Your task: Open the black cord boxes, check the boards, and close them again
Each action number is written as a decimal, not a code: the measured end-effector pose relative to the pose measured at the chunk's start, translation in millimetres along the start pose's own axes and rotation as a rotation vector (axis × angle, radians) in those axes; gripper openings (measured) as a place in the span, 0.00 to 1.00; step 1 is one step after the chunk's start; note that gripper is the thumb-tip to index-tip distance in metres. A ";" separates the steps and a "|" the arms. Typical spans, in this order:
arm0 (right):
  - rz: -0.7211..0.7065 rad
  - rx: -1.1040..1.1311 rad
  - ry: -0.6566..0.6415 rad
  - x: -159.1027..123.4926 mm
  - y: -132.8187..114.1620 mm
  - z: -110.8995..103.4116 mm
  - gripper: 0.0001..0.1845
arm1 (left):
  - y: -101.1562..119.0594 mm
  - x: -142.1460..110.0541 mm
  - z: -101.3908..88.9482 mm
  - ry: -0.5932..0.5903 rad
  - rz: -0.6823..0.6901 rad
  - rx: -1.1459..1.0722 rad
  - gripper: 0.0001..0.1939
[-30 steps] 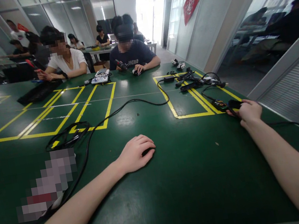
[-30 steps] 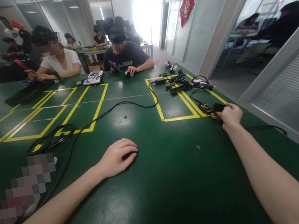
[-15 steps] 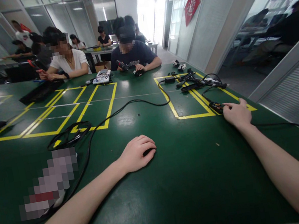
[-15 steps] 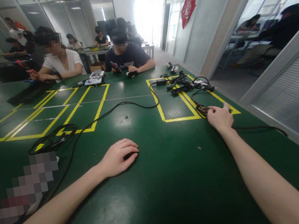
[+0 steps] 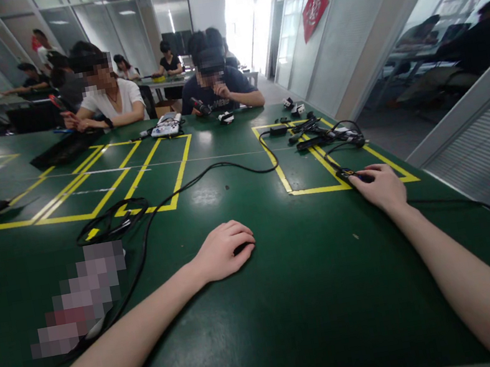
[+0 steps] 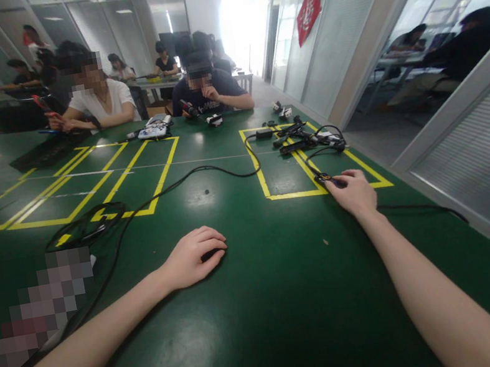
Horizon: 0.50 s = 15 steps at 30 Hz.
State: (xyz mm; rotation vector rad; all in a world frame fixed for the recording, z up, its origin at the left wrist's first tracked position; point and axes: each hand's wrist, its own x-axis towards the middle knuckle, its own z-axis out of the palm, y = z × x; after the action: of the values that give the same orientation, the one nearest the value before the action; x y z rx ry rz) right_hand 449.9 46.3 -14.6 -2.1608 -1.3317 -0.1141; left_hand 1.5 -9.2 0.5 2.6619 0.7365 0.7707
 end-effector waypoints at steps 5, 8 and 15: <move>-0.025 0.019 0.046 -1.4 -3.3 -2.0 0.25 | -0.2 -0.3 0.3 -0.004 0.000 0.008 0.10; -0.070 0.040 0.063 -1.9 -6.9 -4.7 0.22 | 0.1 -0.5 0.1 -0.008 -0.005 0.008 0.10; -0.005 -0.043 0.121 1.3 3.7 -4.0 0.21 | 0.4 -0.5 -0.5 -0.003 0.000 0.016 0.10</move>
State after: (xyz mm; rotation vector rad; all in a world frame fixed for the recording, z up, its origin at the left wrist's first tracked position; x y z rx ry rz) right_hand 454.6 44.1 -12.5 -2.1505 -1.2760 -0.2737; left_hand 1.0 -9.7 0.9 2.6768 0.7442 0.7637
